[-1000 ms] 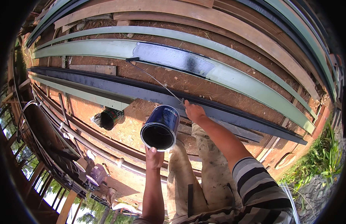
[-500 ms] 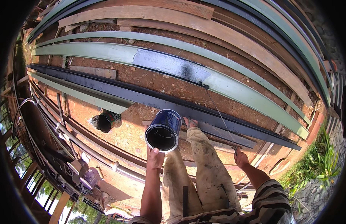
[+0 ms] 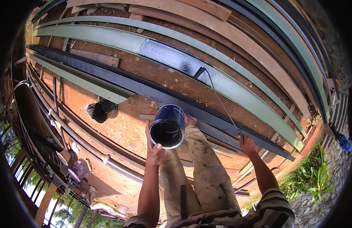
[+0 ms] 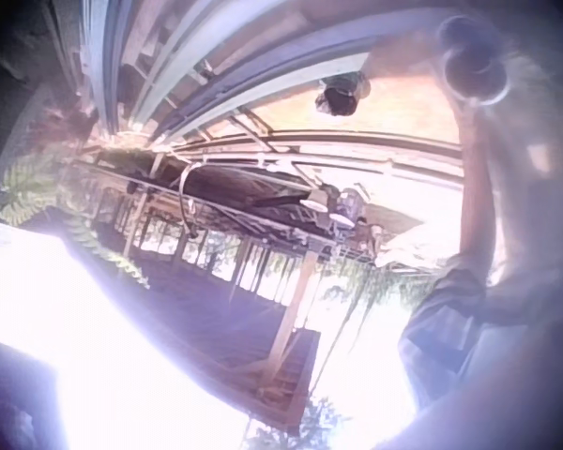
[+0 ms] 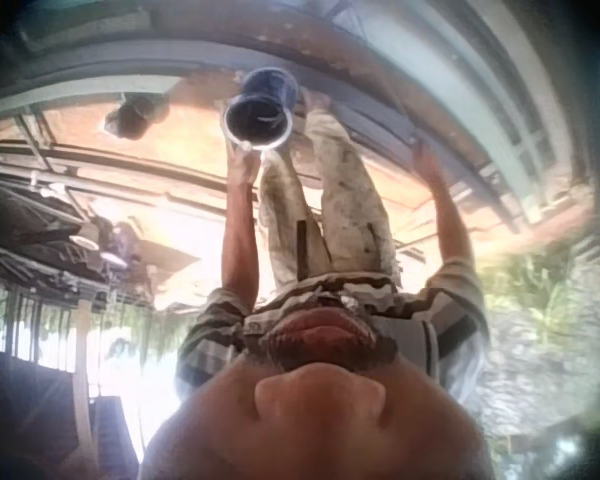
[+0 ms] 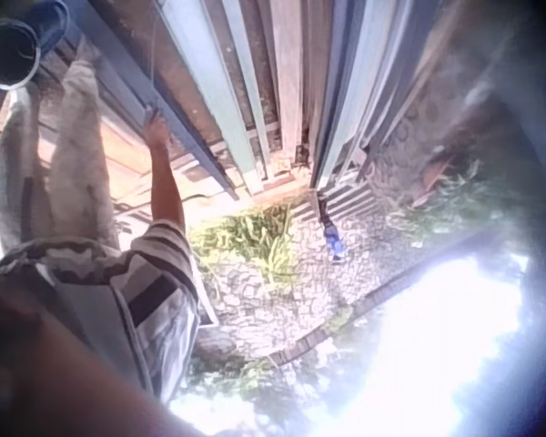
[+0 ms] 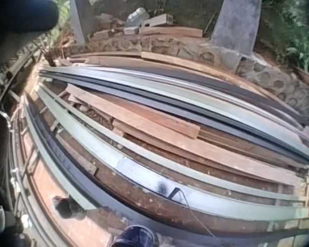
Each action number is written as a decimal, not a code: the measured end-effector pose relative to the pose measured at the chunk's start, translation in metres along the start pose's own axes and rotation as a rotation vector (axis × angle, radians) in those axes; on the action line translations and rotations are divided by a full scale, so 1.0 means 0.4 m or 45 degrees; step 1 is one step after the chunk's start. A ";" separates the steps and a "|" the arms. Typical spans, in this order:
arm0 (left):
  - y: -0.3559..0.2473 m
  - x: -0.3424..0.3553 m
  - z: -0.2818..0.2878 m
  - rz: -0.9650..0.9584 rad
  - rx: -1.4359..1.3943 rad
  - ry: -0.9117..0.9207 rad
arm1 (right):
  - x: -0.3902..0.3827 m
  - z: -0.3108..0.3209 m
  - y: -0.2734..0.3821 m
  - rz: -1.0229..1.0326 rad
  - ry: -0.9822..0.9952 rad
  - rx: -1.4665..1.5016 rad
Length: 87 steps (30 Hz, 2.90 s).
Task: The person sits on the ground and mixes black paint in a can using a stick. They then stand up, walk to a pile of metal frames, and paint the frames with a brush while holding the paint can in the other hand.
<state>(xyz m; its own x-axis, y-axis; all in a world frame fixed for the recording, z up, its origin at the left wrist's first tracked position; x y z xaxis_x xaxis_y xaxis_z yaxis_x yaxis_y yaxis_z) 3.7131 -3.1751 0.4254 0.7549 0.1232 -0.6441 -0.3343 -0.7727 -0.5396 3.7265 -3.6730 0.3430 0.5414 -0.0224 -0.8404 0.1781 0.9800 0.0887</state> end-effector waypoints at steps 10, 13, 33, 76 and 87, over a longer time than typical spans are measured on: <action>0.035 -0.070 0.077 -0.088 -0.127 -0.076 | 0.000 0.306 -0.037 0.025 0.317 -0.063; 0.021 -0.106 0.062 -0.143 -0.190 -0.095 | 0.104 0.315 0.122 0.327 0.090 -0.288; -0.055 -0.147 0.220 -0.250 -0.302 -0.116 | 0.519 0.333 1.120 0.383 0.534 0.176; -0.011 -0.115 0.123 -0.217 -0.209 -0.015 | 0.090 0.444 0.216 -0.346 0.341 -0.011; -0.014 -0.146 0.177 -0.275 -0.237 -0.090 | 0.425 0.359 0.873 0.053 0.423 0.200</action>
<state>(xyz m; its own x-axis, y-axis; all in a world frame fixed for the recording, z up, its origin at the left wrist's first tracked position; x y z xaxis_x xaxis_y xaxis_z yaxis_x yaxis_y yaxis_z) 3.6309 -3.1338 0.4276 0.7540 0.3353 -0.5648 -0.0560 -0.8240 -0.5638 3.9987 -3.3629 0.3080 0.2593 0.1076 -0.9598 0.2998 0.9357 0.1859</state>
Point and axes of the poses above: each hand's wrist, its own x-axis towards the middle knuckle, its own z-axis out of the back of the hand, y = z × x, the point moved 2 cm from there along x, towards the middle knuckle, and after that the axes turned 7 degrees about y, right-handed, at the moved point
